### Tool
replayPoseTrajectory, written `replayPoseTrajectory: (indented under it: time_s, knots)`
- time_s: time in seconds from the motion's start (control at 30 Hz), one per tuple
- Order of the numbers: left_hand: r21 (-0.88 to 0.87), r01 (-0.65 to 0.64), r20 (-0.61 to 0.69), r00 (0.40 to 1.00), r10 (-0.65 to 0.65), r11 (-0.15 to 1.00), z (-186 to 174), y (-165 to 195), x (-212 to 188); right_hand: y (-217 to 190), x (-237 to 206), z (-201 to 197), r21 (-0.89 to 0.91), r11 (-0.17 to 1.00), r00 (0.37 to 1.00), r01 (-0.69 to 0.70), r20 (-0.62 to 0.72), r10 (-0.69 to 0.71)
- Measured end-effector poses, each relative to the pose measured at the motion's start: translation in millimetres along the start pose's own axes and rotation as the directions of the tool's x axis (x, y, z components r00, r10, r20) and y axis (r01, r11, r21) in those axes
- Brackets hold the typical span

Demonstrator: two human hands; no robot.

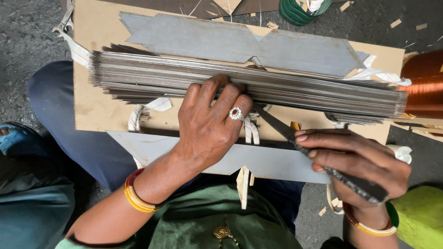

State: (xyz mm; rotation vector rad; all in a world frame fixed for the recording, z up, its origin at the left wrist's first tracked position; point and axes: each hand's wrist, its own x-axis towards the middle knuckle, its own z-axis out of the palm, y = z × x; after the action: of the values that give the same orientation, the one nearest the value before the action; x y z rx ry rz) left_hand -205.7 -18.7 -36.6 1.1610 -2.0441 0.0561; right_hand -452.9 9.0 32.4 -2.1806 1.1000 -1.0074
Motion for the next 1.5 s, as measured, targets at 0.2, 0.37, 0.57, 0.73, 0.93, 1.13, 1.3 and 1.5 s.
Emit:
replayPoseTrajectory:
  time_s: [0.2, 0.37, 0.57, 0.73, 0.93, 1.13, 1.3, 1.5]
  knots:
    - [-0.059, 0.025, 0.032, 0.999, -0.023, 0.998, 1, 3, -2, -6, -28, -8, -0.035, 0.999, 0.971, 0.032, -0.237, -0.039]
    - [-0.091, 0.036, 0.01, 0.999, -0.035, 0.995, 0, 5, -4, -17, -33, -44, -0.033, 0.996, 0.869, -0.078, -0.492, 0.052]
    - [-0.056, 0.036, 0.029, 0.999, -0.034, 0.998, -7, 15, -3, 20, 16, -37, 0.035, 0.998, 0.991, -0.061, -0.12, 0.064]
    - [-0.148, -0.017, 0.05, 0.998, 0.024, 0.989, -35, 8, -7, 29, -3, -34, -0.028, 0.996, 0.989, -0.081, -0.127, 0.077]
    - [0.083, -0.116, -0.022, 0.993, 0.118, 0.99, -78, -28, -28, 36, -68, -47, -0.622, 0.783, 0.988, -0.005, -0.126, -0.094]
    - [0.095, -0.069, -0.054, 0.996, 0.074, 0.993, -77, -40, -48, 67, -102, -39, -0.657, 0.752, 0.979, -0.059, -0.186, -0.086]
    - [0.11, -0.014, -0.088, 0.996, 0.023, 0.994, -67, -41, -55, 60, -100, -35, -0.686, 0.725, 0.98, -0.064, -0.18, -0.083]
    - [0.169, 0.034, -0.086, 0.996, -0.02, 0.985, -65, -41, -58, 50, -87, -24, -0.709, 0.704, 0.987, -0.051, -0.142, -0.072]
